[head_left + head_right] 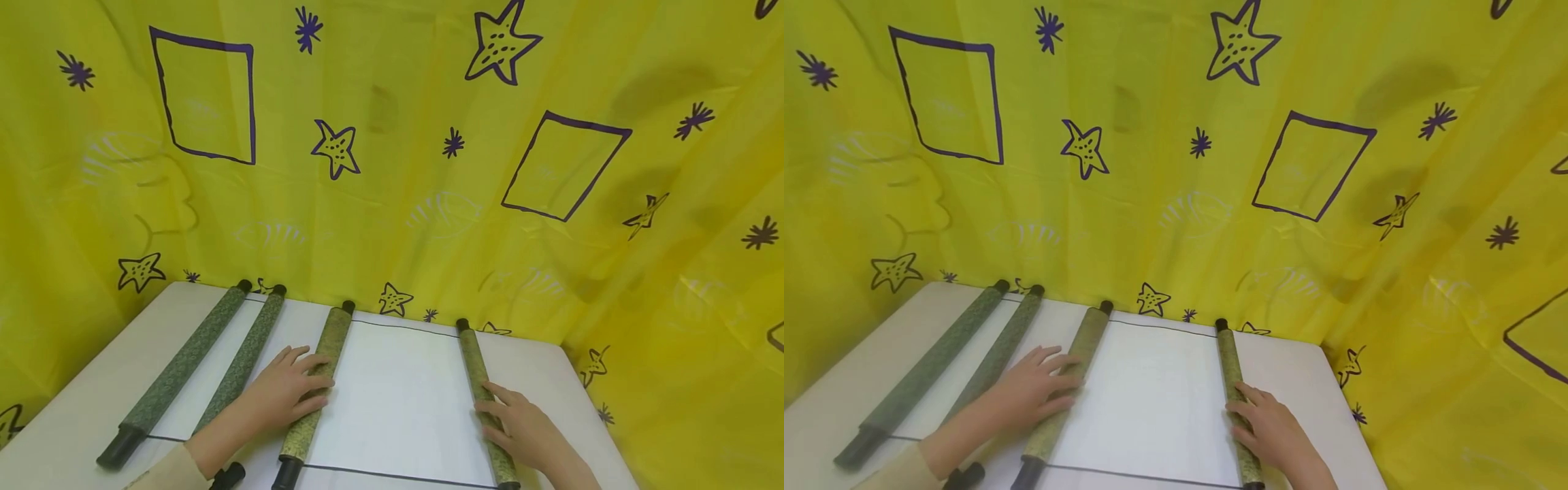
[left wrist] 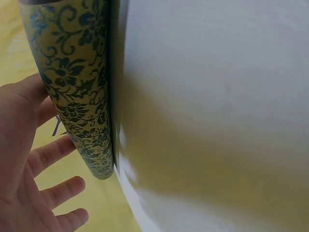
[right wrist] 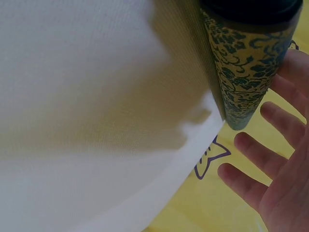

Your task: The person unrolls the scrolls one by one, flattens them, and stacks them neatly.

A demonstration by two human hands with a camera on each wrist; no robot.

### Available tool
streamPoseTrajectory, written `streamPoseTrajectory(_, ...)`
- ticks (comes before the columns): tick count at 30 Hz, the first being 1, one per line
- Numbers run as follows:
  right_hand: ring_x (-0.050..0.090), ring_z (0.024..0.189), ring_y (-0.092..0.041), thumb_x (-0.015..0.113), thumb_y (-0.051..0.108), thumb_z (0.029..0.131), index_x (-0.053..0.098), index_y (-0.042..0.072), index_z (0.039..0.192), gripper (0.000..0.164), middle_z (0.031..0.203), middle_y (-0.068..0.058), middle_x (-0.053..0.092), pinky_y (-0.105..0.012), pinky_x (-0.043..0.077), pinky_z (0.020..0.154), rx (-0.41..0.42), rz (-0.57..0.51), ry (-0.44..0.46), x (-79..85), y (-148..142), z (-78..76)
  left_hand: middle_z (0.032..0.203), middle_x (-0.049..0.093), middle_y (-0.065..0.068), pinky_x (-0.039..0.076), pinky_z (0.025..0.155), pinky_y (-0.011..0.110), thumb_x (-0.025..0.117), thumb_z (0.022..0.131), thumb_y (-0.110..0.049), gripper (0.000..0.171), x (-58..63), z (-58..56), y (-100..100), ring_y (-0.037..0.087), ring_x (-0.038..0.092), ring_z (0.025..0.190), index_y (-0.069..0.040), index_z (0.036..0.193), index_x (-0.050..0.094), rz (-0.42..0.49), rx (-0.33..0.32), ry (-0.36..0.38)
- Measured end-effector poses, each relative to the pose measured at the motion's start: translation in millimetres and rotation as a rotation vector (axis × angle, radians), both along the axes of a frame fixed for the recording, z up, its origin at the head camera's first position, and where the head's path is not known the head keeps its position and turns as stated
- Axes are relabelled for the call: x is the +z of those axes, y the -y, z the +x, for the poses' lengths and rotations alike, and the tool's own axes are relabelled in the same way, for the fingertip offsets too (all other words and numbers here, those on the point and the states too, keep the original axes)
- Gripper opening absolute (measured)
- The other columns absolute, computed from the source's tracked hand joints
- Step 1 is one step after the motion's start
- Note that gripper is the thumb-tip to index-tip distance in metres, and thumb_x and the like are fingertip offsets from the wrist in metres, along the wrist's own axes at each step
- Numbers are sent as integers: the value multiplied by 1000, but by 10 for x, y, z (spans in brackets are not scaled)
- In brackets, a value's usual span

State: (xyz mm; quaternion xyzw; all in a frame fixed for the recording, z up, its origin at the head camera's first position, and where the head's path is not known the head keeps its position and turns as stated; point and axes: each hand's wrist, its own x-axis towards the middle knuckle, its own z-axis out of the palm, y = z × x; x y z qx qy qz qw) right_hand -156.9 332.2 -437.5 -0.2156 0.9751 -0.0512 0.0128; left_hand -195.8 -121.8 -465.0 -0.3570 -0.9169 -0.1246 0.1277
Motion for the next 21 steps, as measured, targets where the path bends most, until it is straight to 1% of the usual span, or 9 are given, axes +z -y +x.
streamPoseTrajectory(3, 53, 126, -43, 73, 30, 91, 71, 21, 125, 35, 150, -13, 48, -58, 48, 95, 13, -14, -12, 0, 3, 8, 138, 59, 7, 33, 106, 68, 67, 94, -41, 27, -15, -7, 12, 47, 48, 130, -27, 116, 73, 12, 4, -25)
streamPoseTrajectory(7, 56, 122, -43, 72, 23, 92, 73, 23, 121, 29, 148, -15, 50, -56, 51, 91, 13, -31, -26, -12, -2, 11, 137, 59, 7, 33, 106, 68, 67, 94, -43, 28, -45, -18, 28, 47, 48, 129, -26, 116, 72, 17, 15, -34)
streamPoseTrajectory(10, 58, 118, -42, 73, 26, 91, 74, 25, 116, 26, 147, -14, 51, -56, 52, 89, -11, -24, -27, -26, -16, 6, 136, 60, 7, 35, 106, 67, 67, 93, -44, 29, -62, -29, 35, 47, 48, 129, -25, 115, 72, 19, 21, -41)
streamPoseTrajectory(14, 59, 117, -39, 77, 32, 87, 74, 27, 112, 26, 146, -13, 51, -55, 52, 89, -54, -16, -12, -32, -18, 2, 133, 62, 8, 36, 106, 63, 70, 92, -43, 30, -58, -39, 40, 46, 50, 127, -23, 113, 72, 31, 24, -50)
streamPoseTrajectory(17, 59, 117, -39, 77, 25, 86, 74, 26, 112, 26, 146, -15, 51, -50, 53, 84, -51, -20, -27, -32, -8, 10, 135, 62, 8, 37, 107, 60, 70, 93, -38, 26, -43, -45, 36, 46, 50, 127, -23, 113, 73, 31, -8, -38)
streamPoseTrajectory(21, 58, 120, -40, 73, 14, 86, 76, 20, 113, 27, 145, -18, 52, -50, 53, 87, 13, -11, -84, -33, 2, 18, 141, 59, 8, 37, 104, 65, 64, 97, -29, 19, -25, -49, 22, 48, 48, 129, -26, 111, 75, -5, -73, -7)
